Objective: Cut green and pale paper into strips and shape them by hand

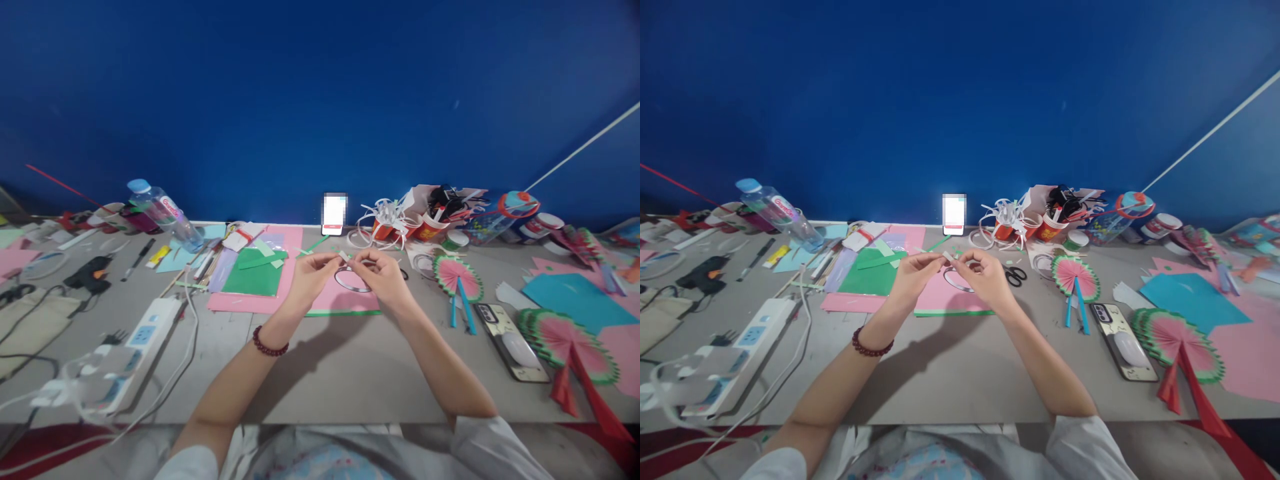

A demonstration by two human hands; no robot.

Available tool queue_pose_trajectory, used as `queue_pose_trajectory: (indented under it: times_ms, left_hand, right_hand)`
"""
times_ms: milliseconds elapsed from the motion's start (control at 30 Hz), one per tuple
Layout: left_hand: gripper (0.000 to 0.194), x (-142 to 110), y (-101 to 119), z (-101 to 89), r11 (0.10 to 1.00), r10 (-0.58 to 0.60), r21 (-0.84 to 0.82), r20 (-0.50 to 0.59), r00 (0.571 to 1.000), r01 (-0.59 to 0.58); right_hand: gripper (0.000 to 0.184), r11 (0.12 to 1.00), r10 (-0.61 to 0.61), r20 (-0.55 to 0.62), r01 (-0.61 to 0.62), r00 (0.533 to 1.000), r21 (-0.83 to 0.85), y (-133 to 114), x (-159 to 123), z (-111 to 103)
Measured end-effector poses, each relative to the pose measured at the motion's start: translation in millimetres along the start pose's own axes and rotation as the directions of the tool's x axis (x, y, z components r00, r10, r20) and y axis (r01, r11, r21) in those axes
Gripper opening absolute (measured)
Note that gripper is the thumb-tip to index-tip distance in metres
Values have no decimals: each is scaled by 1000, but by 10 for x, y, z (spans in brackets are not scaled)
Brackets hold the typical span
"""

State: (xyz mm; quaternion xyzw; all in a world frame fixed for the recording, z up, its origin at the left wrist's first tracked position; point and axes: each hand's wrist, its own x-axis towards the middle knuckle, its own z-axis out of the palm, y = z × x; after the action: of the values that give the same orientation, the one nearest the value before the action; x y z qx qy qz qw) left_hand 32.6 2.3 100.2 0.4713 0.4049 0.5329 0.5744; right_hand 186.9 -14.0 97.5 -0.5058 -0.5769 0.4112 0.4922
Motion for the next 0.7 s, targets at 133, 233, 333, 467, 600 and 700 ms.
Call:
queue_pose_trajectory:
  times_ms: [133,233,333,467,600,700]
  left_hand:
    - [13,-1,2,-2,1000,-3,3,-7,1000,3]
    - [14,-5,6,-1,1000,-6,-1,-1,1000,6]
    - [16,-12,12,0,1000,-1,-9,14,1000,1]
    - [18,-17,19,2,1000,0,-11,12,1000,0]
    - [17,-18,19,8,1000,-2,-23,17,1000,3]
    - [17,-21,22,12,999,-6,-42,19,1000,6]
  right_hand:
    - [37,1000,-6,-1,6,1000,-8,-10,-8,3]
    - [36,1000,-9,-9,8,1000,-10,-19,-7,9]
    - [36,1000,-7,-9,7,1000,-12,-22,-4,11]
    - [35,1000,-8,-6,8,1000,-19,-17,-1,7]
    - [35,1000,-8,-10,7,1000,-13,-18,-1,7]
    - [35,1000,-6,-14,6,1000,-12,-24,-1,12]
